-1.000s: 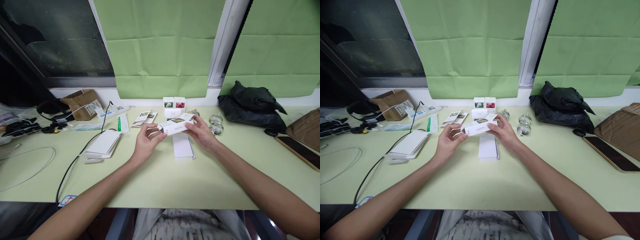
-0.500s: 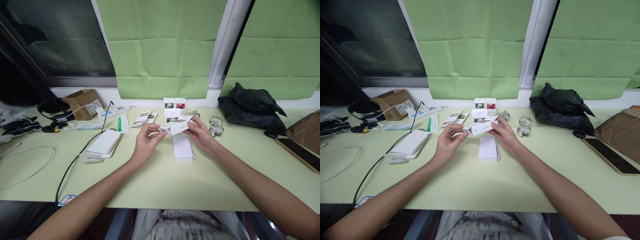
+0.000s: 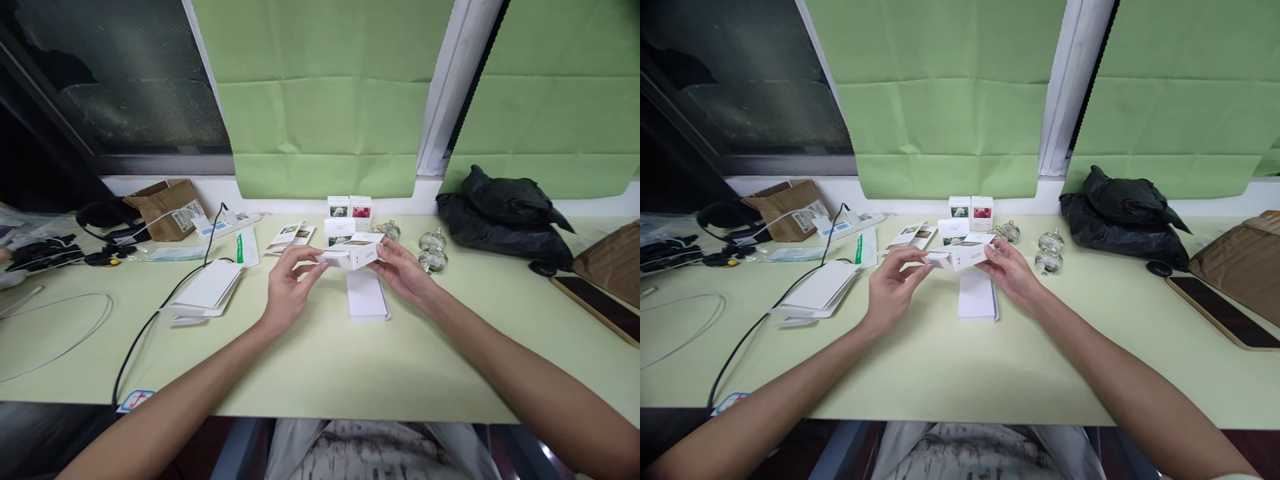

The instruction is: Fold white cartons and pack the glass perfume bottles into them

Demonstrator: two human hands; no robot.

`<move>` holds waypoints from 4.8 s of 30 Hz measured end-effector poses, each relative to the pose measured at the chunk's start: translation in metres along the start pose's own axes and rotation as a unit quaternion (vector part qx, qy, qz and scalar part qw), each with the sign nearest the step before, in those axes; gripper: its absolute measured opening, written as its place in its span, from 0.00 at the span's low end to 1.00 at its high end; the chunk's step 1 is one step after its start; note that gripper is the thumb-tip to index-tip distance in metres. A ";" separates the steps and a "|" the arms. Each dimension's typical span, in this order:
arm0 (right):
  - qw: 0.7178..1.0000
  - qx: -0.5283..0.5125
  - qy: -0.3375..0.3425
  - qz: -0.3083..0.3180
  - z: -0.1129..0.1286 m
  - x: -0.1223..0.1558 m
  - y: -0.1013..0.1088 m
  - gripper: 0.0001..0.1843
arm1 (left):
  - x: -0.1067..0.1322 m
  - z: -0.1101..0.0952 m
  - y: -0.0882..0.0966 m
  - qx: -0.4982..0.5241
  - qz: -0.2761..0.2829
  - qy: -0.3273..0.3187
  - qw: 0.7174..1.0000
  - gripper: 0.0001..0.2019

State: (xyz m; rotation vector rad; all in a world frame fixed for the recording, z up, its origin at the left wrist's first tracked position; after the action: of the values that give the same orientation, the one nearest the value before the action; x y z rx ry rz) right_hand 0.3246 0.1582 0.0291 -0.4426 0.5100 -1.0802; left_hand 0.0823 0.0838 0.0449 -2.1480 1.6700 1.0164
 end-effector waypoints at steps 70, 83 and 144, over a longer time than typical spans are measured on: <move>0.992 0.120 0.027 0.042 0.008 0.012 -0.015 0.26 | -0.007 0.020 0.003 0.315 0.198 0.287 0.883 0.21; 0.979 0.192 0.035 0.064 0.007 0.011 -0.012 0.27 | -0.011 0.005 0.005 0.450 0.249 0.337 0.789 0.31; 0.959 0.282 0.004 -0.009 0.008 0.019 -0.026 0.21 | 0.006 0.013 -0.005 0.163 0.197 0.259 0.932 0.43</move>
State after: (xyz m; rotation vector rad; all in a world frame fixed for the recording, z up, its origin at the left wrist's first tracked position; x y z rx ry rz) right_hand 0.3179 0.1309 0.0467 0.0611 0.1865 -1.1881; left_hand 0.0826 0.0889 0.0304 -2.0001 2.3793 0.2002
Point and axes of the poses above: each hand's wrist, its own x-axis away from the middle knuckle, its own y-axis out of the back of the hand, z = x × y, the point moved 2 cm from there along -x, towards the middle knuckle, and after that the axes turned 8 degrees about -x, right-handed, at the moved point
